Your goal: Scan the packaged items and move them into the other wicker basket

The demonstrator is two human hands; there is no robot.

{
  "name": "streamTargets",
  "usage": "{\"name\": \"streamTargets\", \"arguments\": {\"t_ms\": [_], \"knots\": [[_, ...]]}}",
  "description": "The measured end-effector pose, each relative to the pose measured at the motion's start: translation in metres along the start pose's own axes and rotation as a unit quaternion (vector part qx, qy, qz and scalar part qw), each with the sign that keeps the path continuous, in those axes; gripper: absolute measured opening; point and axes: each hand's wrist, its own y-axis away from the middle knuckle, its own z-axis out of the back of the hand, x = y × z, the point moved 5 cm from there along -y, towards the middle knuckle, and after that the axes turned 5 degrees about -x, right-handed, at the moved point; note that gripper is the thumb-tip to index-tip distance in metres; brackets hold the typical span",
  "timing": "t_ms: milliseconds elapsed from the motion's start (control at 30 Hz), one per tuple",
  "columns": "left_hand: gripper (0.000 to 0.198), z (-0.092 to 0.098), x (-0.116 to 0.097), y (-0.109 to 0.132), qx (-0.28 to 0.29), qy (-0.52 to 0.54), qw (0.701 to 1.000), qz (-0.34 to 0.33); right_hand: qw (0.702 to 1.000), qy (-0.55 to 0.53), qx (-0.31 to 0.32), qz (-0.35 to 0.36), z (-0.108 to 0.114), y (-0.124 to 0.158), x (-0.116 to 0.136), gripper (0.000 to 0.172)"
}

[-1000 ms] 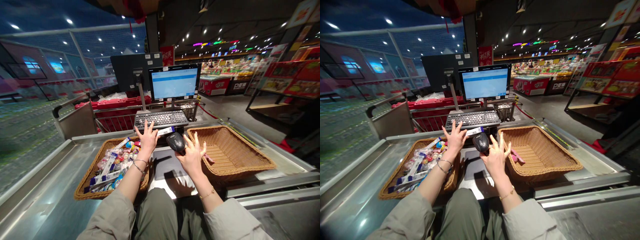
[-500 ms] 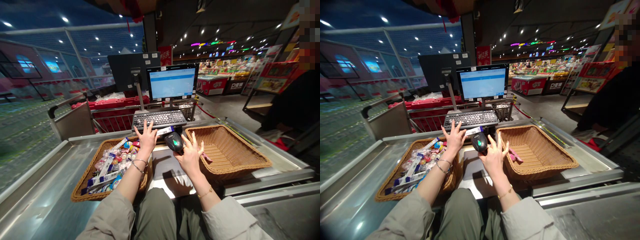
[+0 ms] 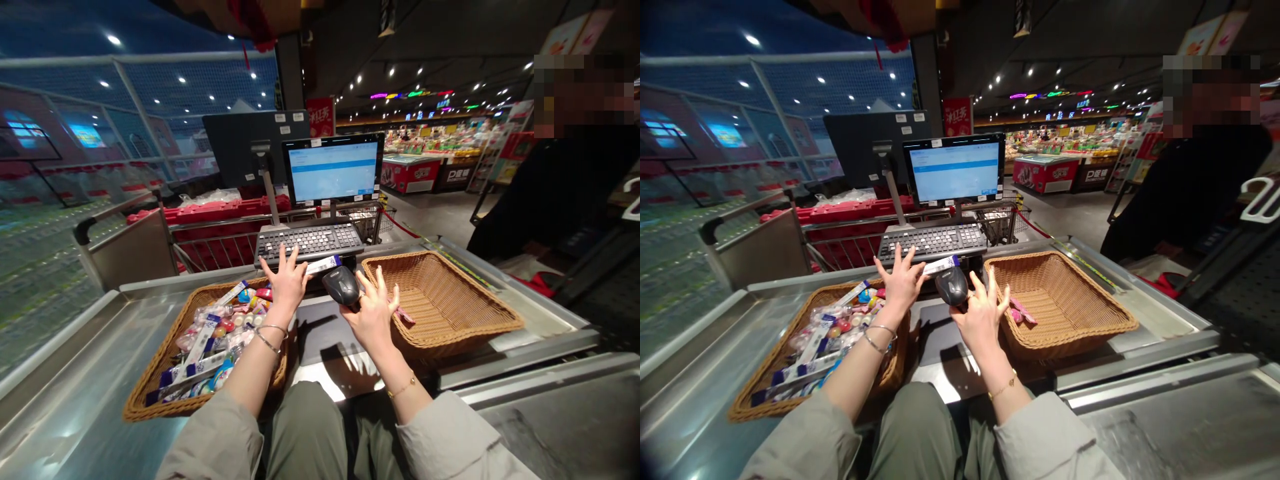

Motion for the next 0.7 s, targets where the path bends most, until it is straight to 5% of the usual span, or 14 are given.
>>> {"name": "streamTargets", "arguments": {"t_ms": [300,700], "knots": [[0.021,0.005,-0.008,-0.006,-0.003,0.014,1.000,-0.005,1.000,0.018,-0.015,-0.007,0.013,-0.002,-0.009,0.018],[0.018,0.016,-0.038,-0.019,0.012,0.028,0.999,-0.029,0.991,0.054,-0.097,-0.071,0.049,-0.020,-0.052,0.031]]}}
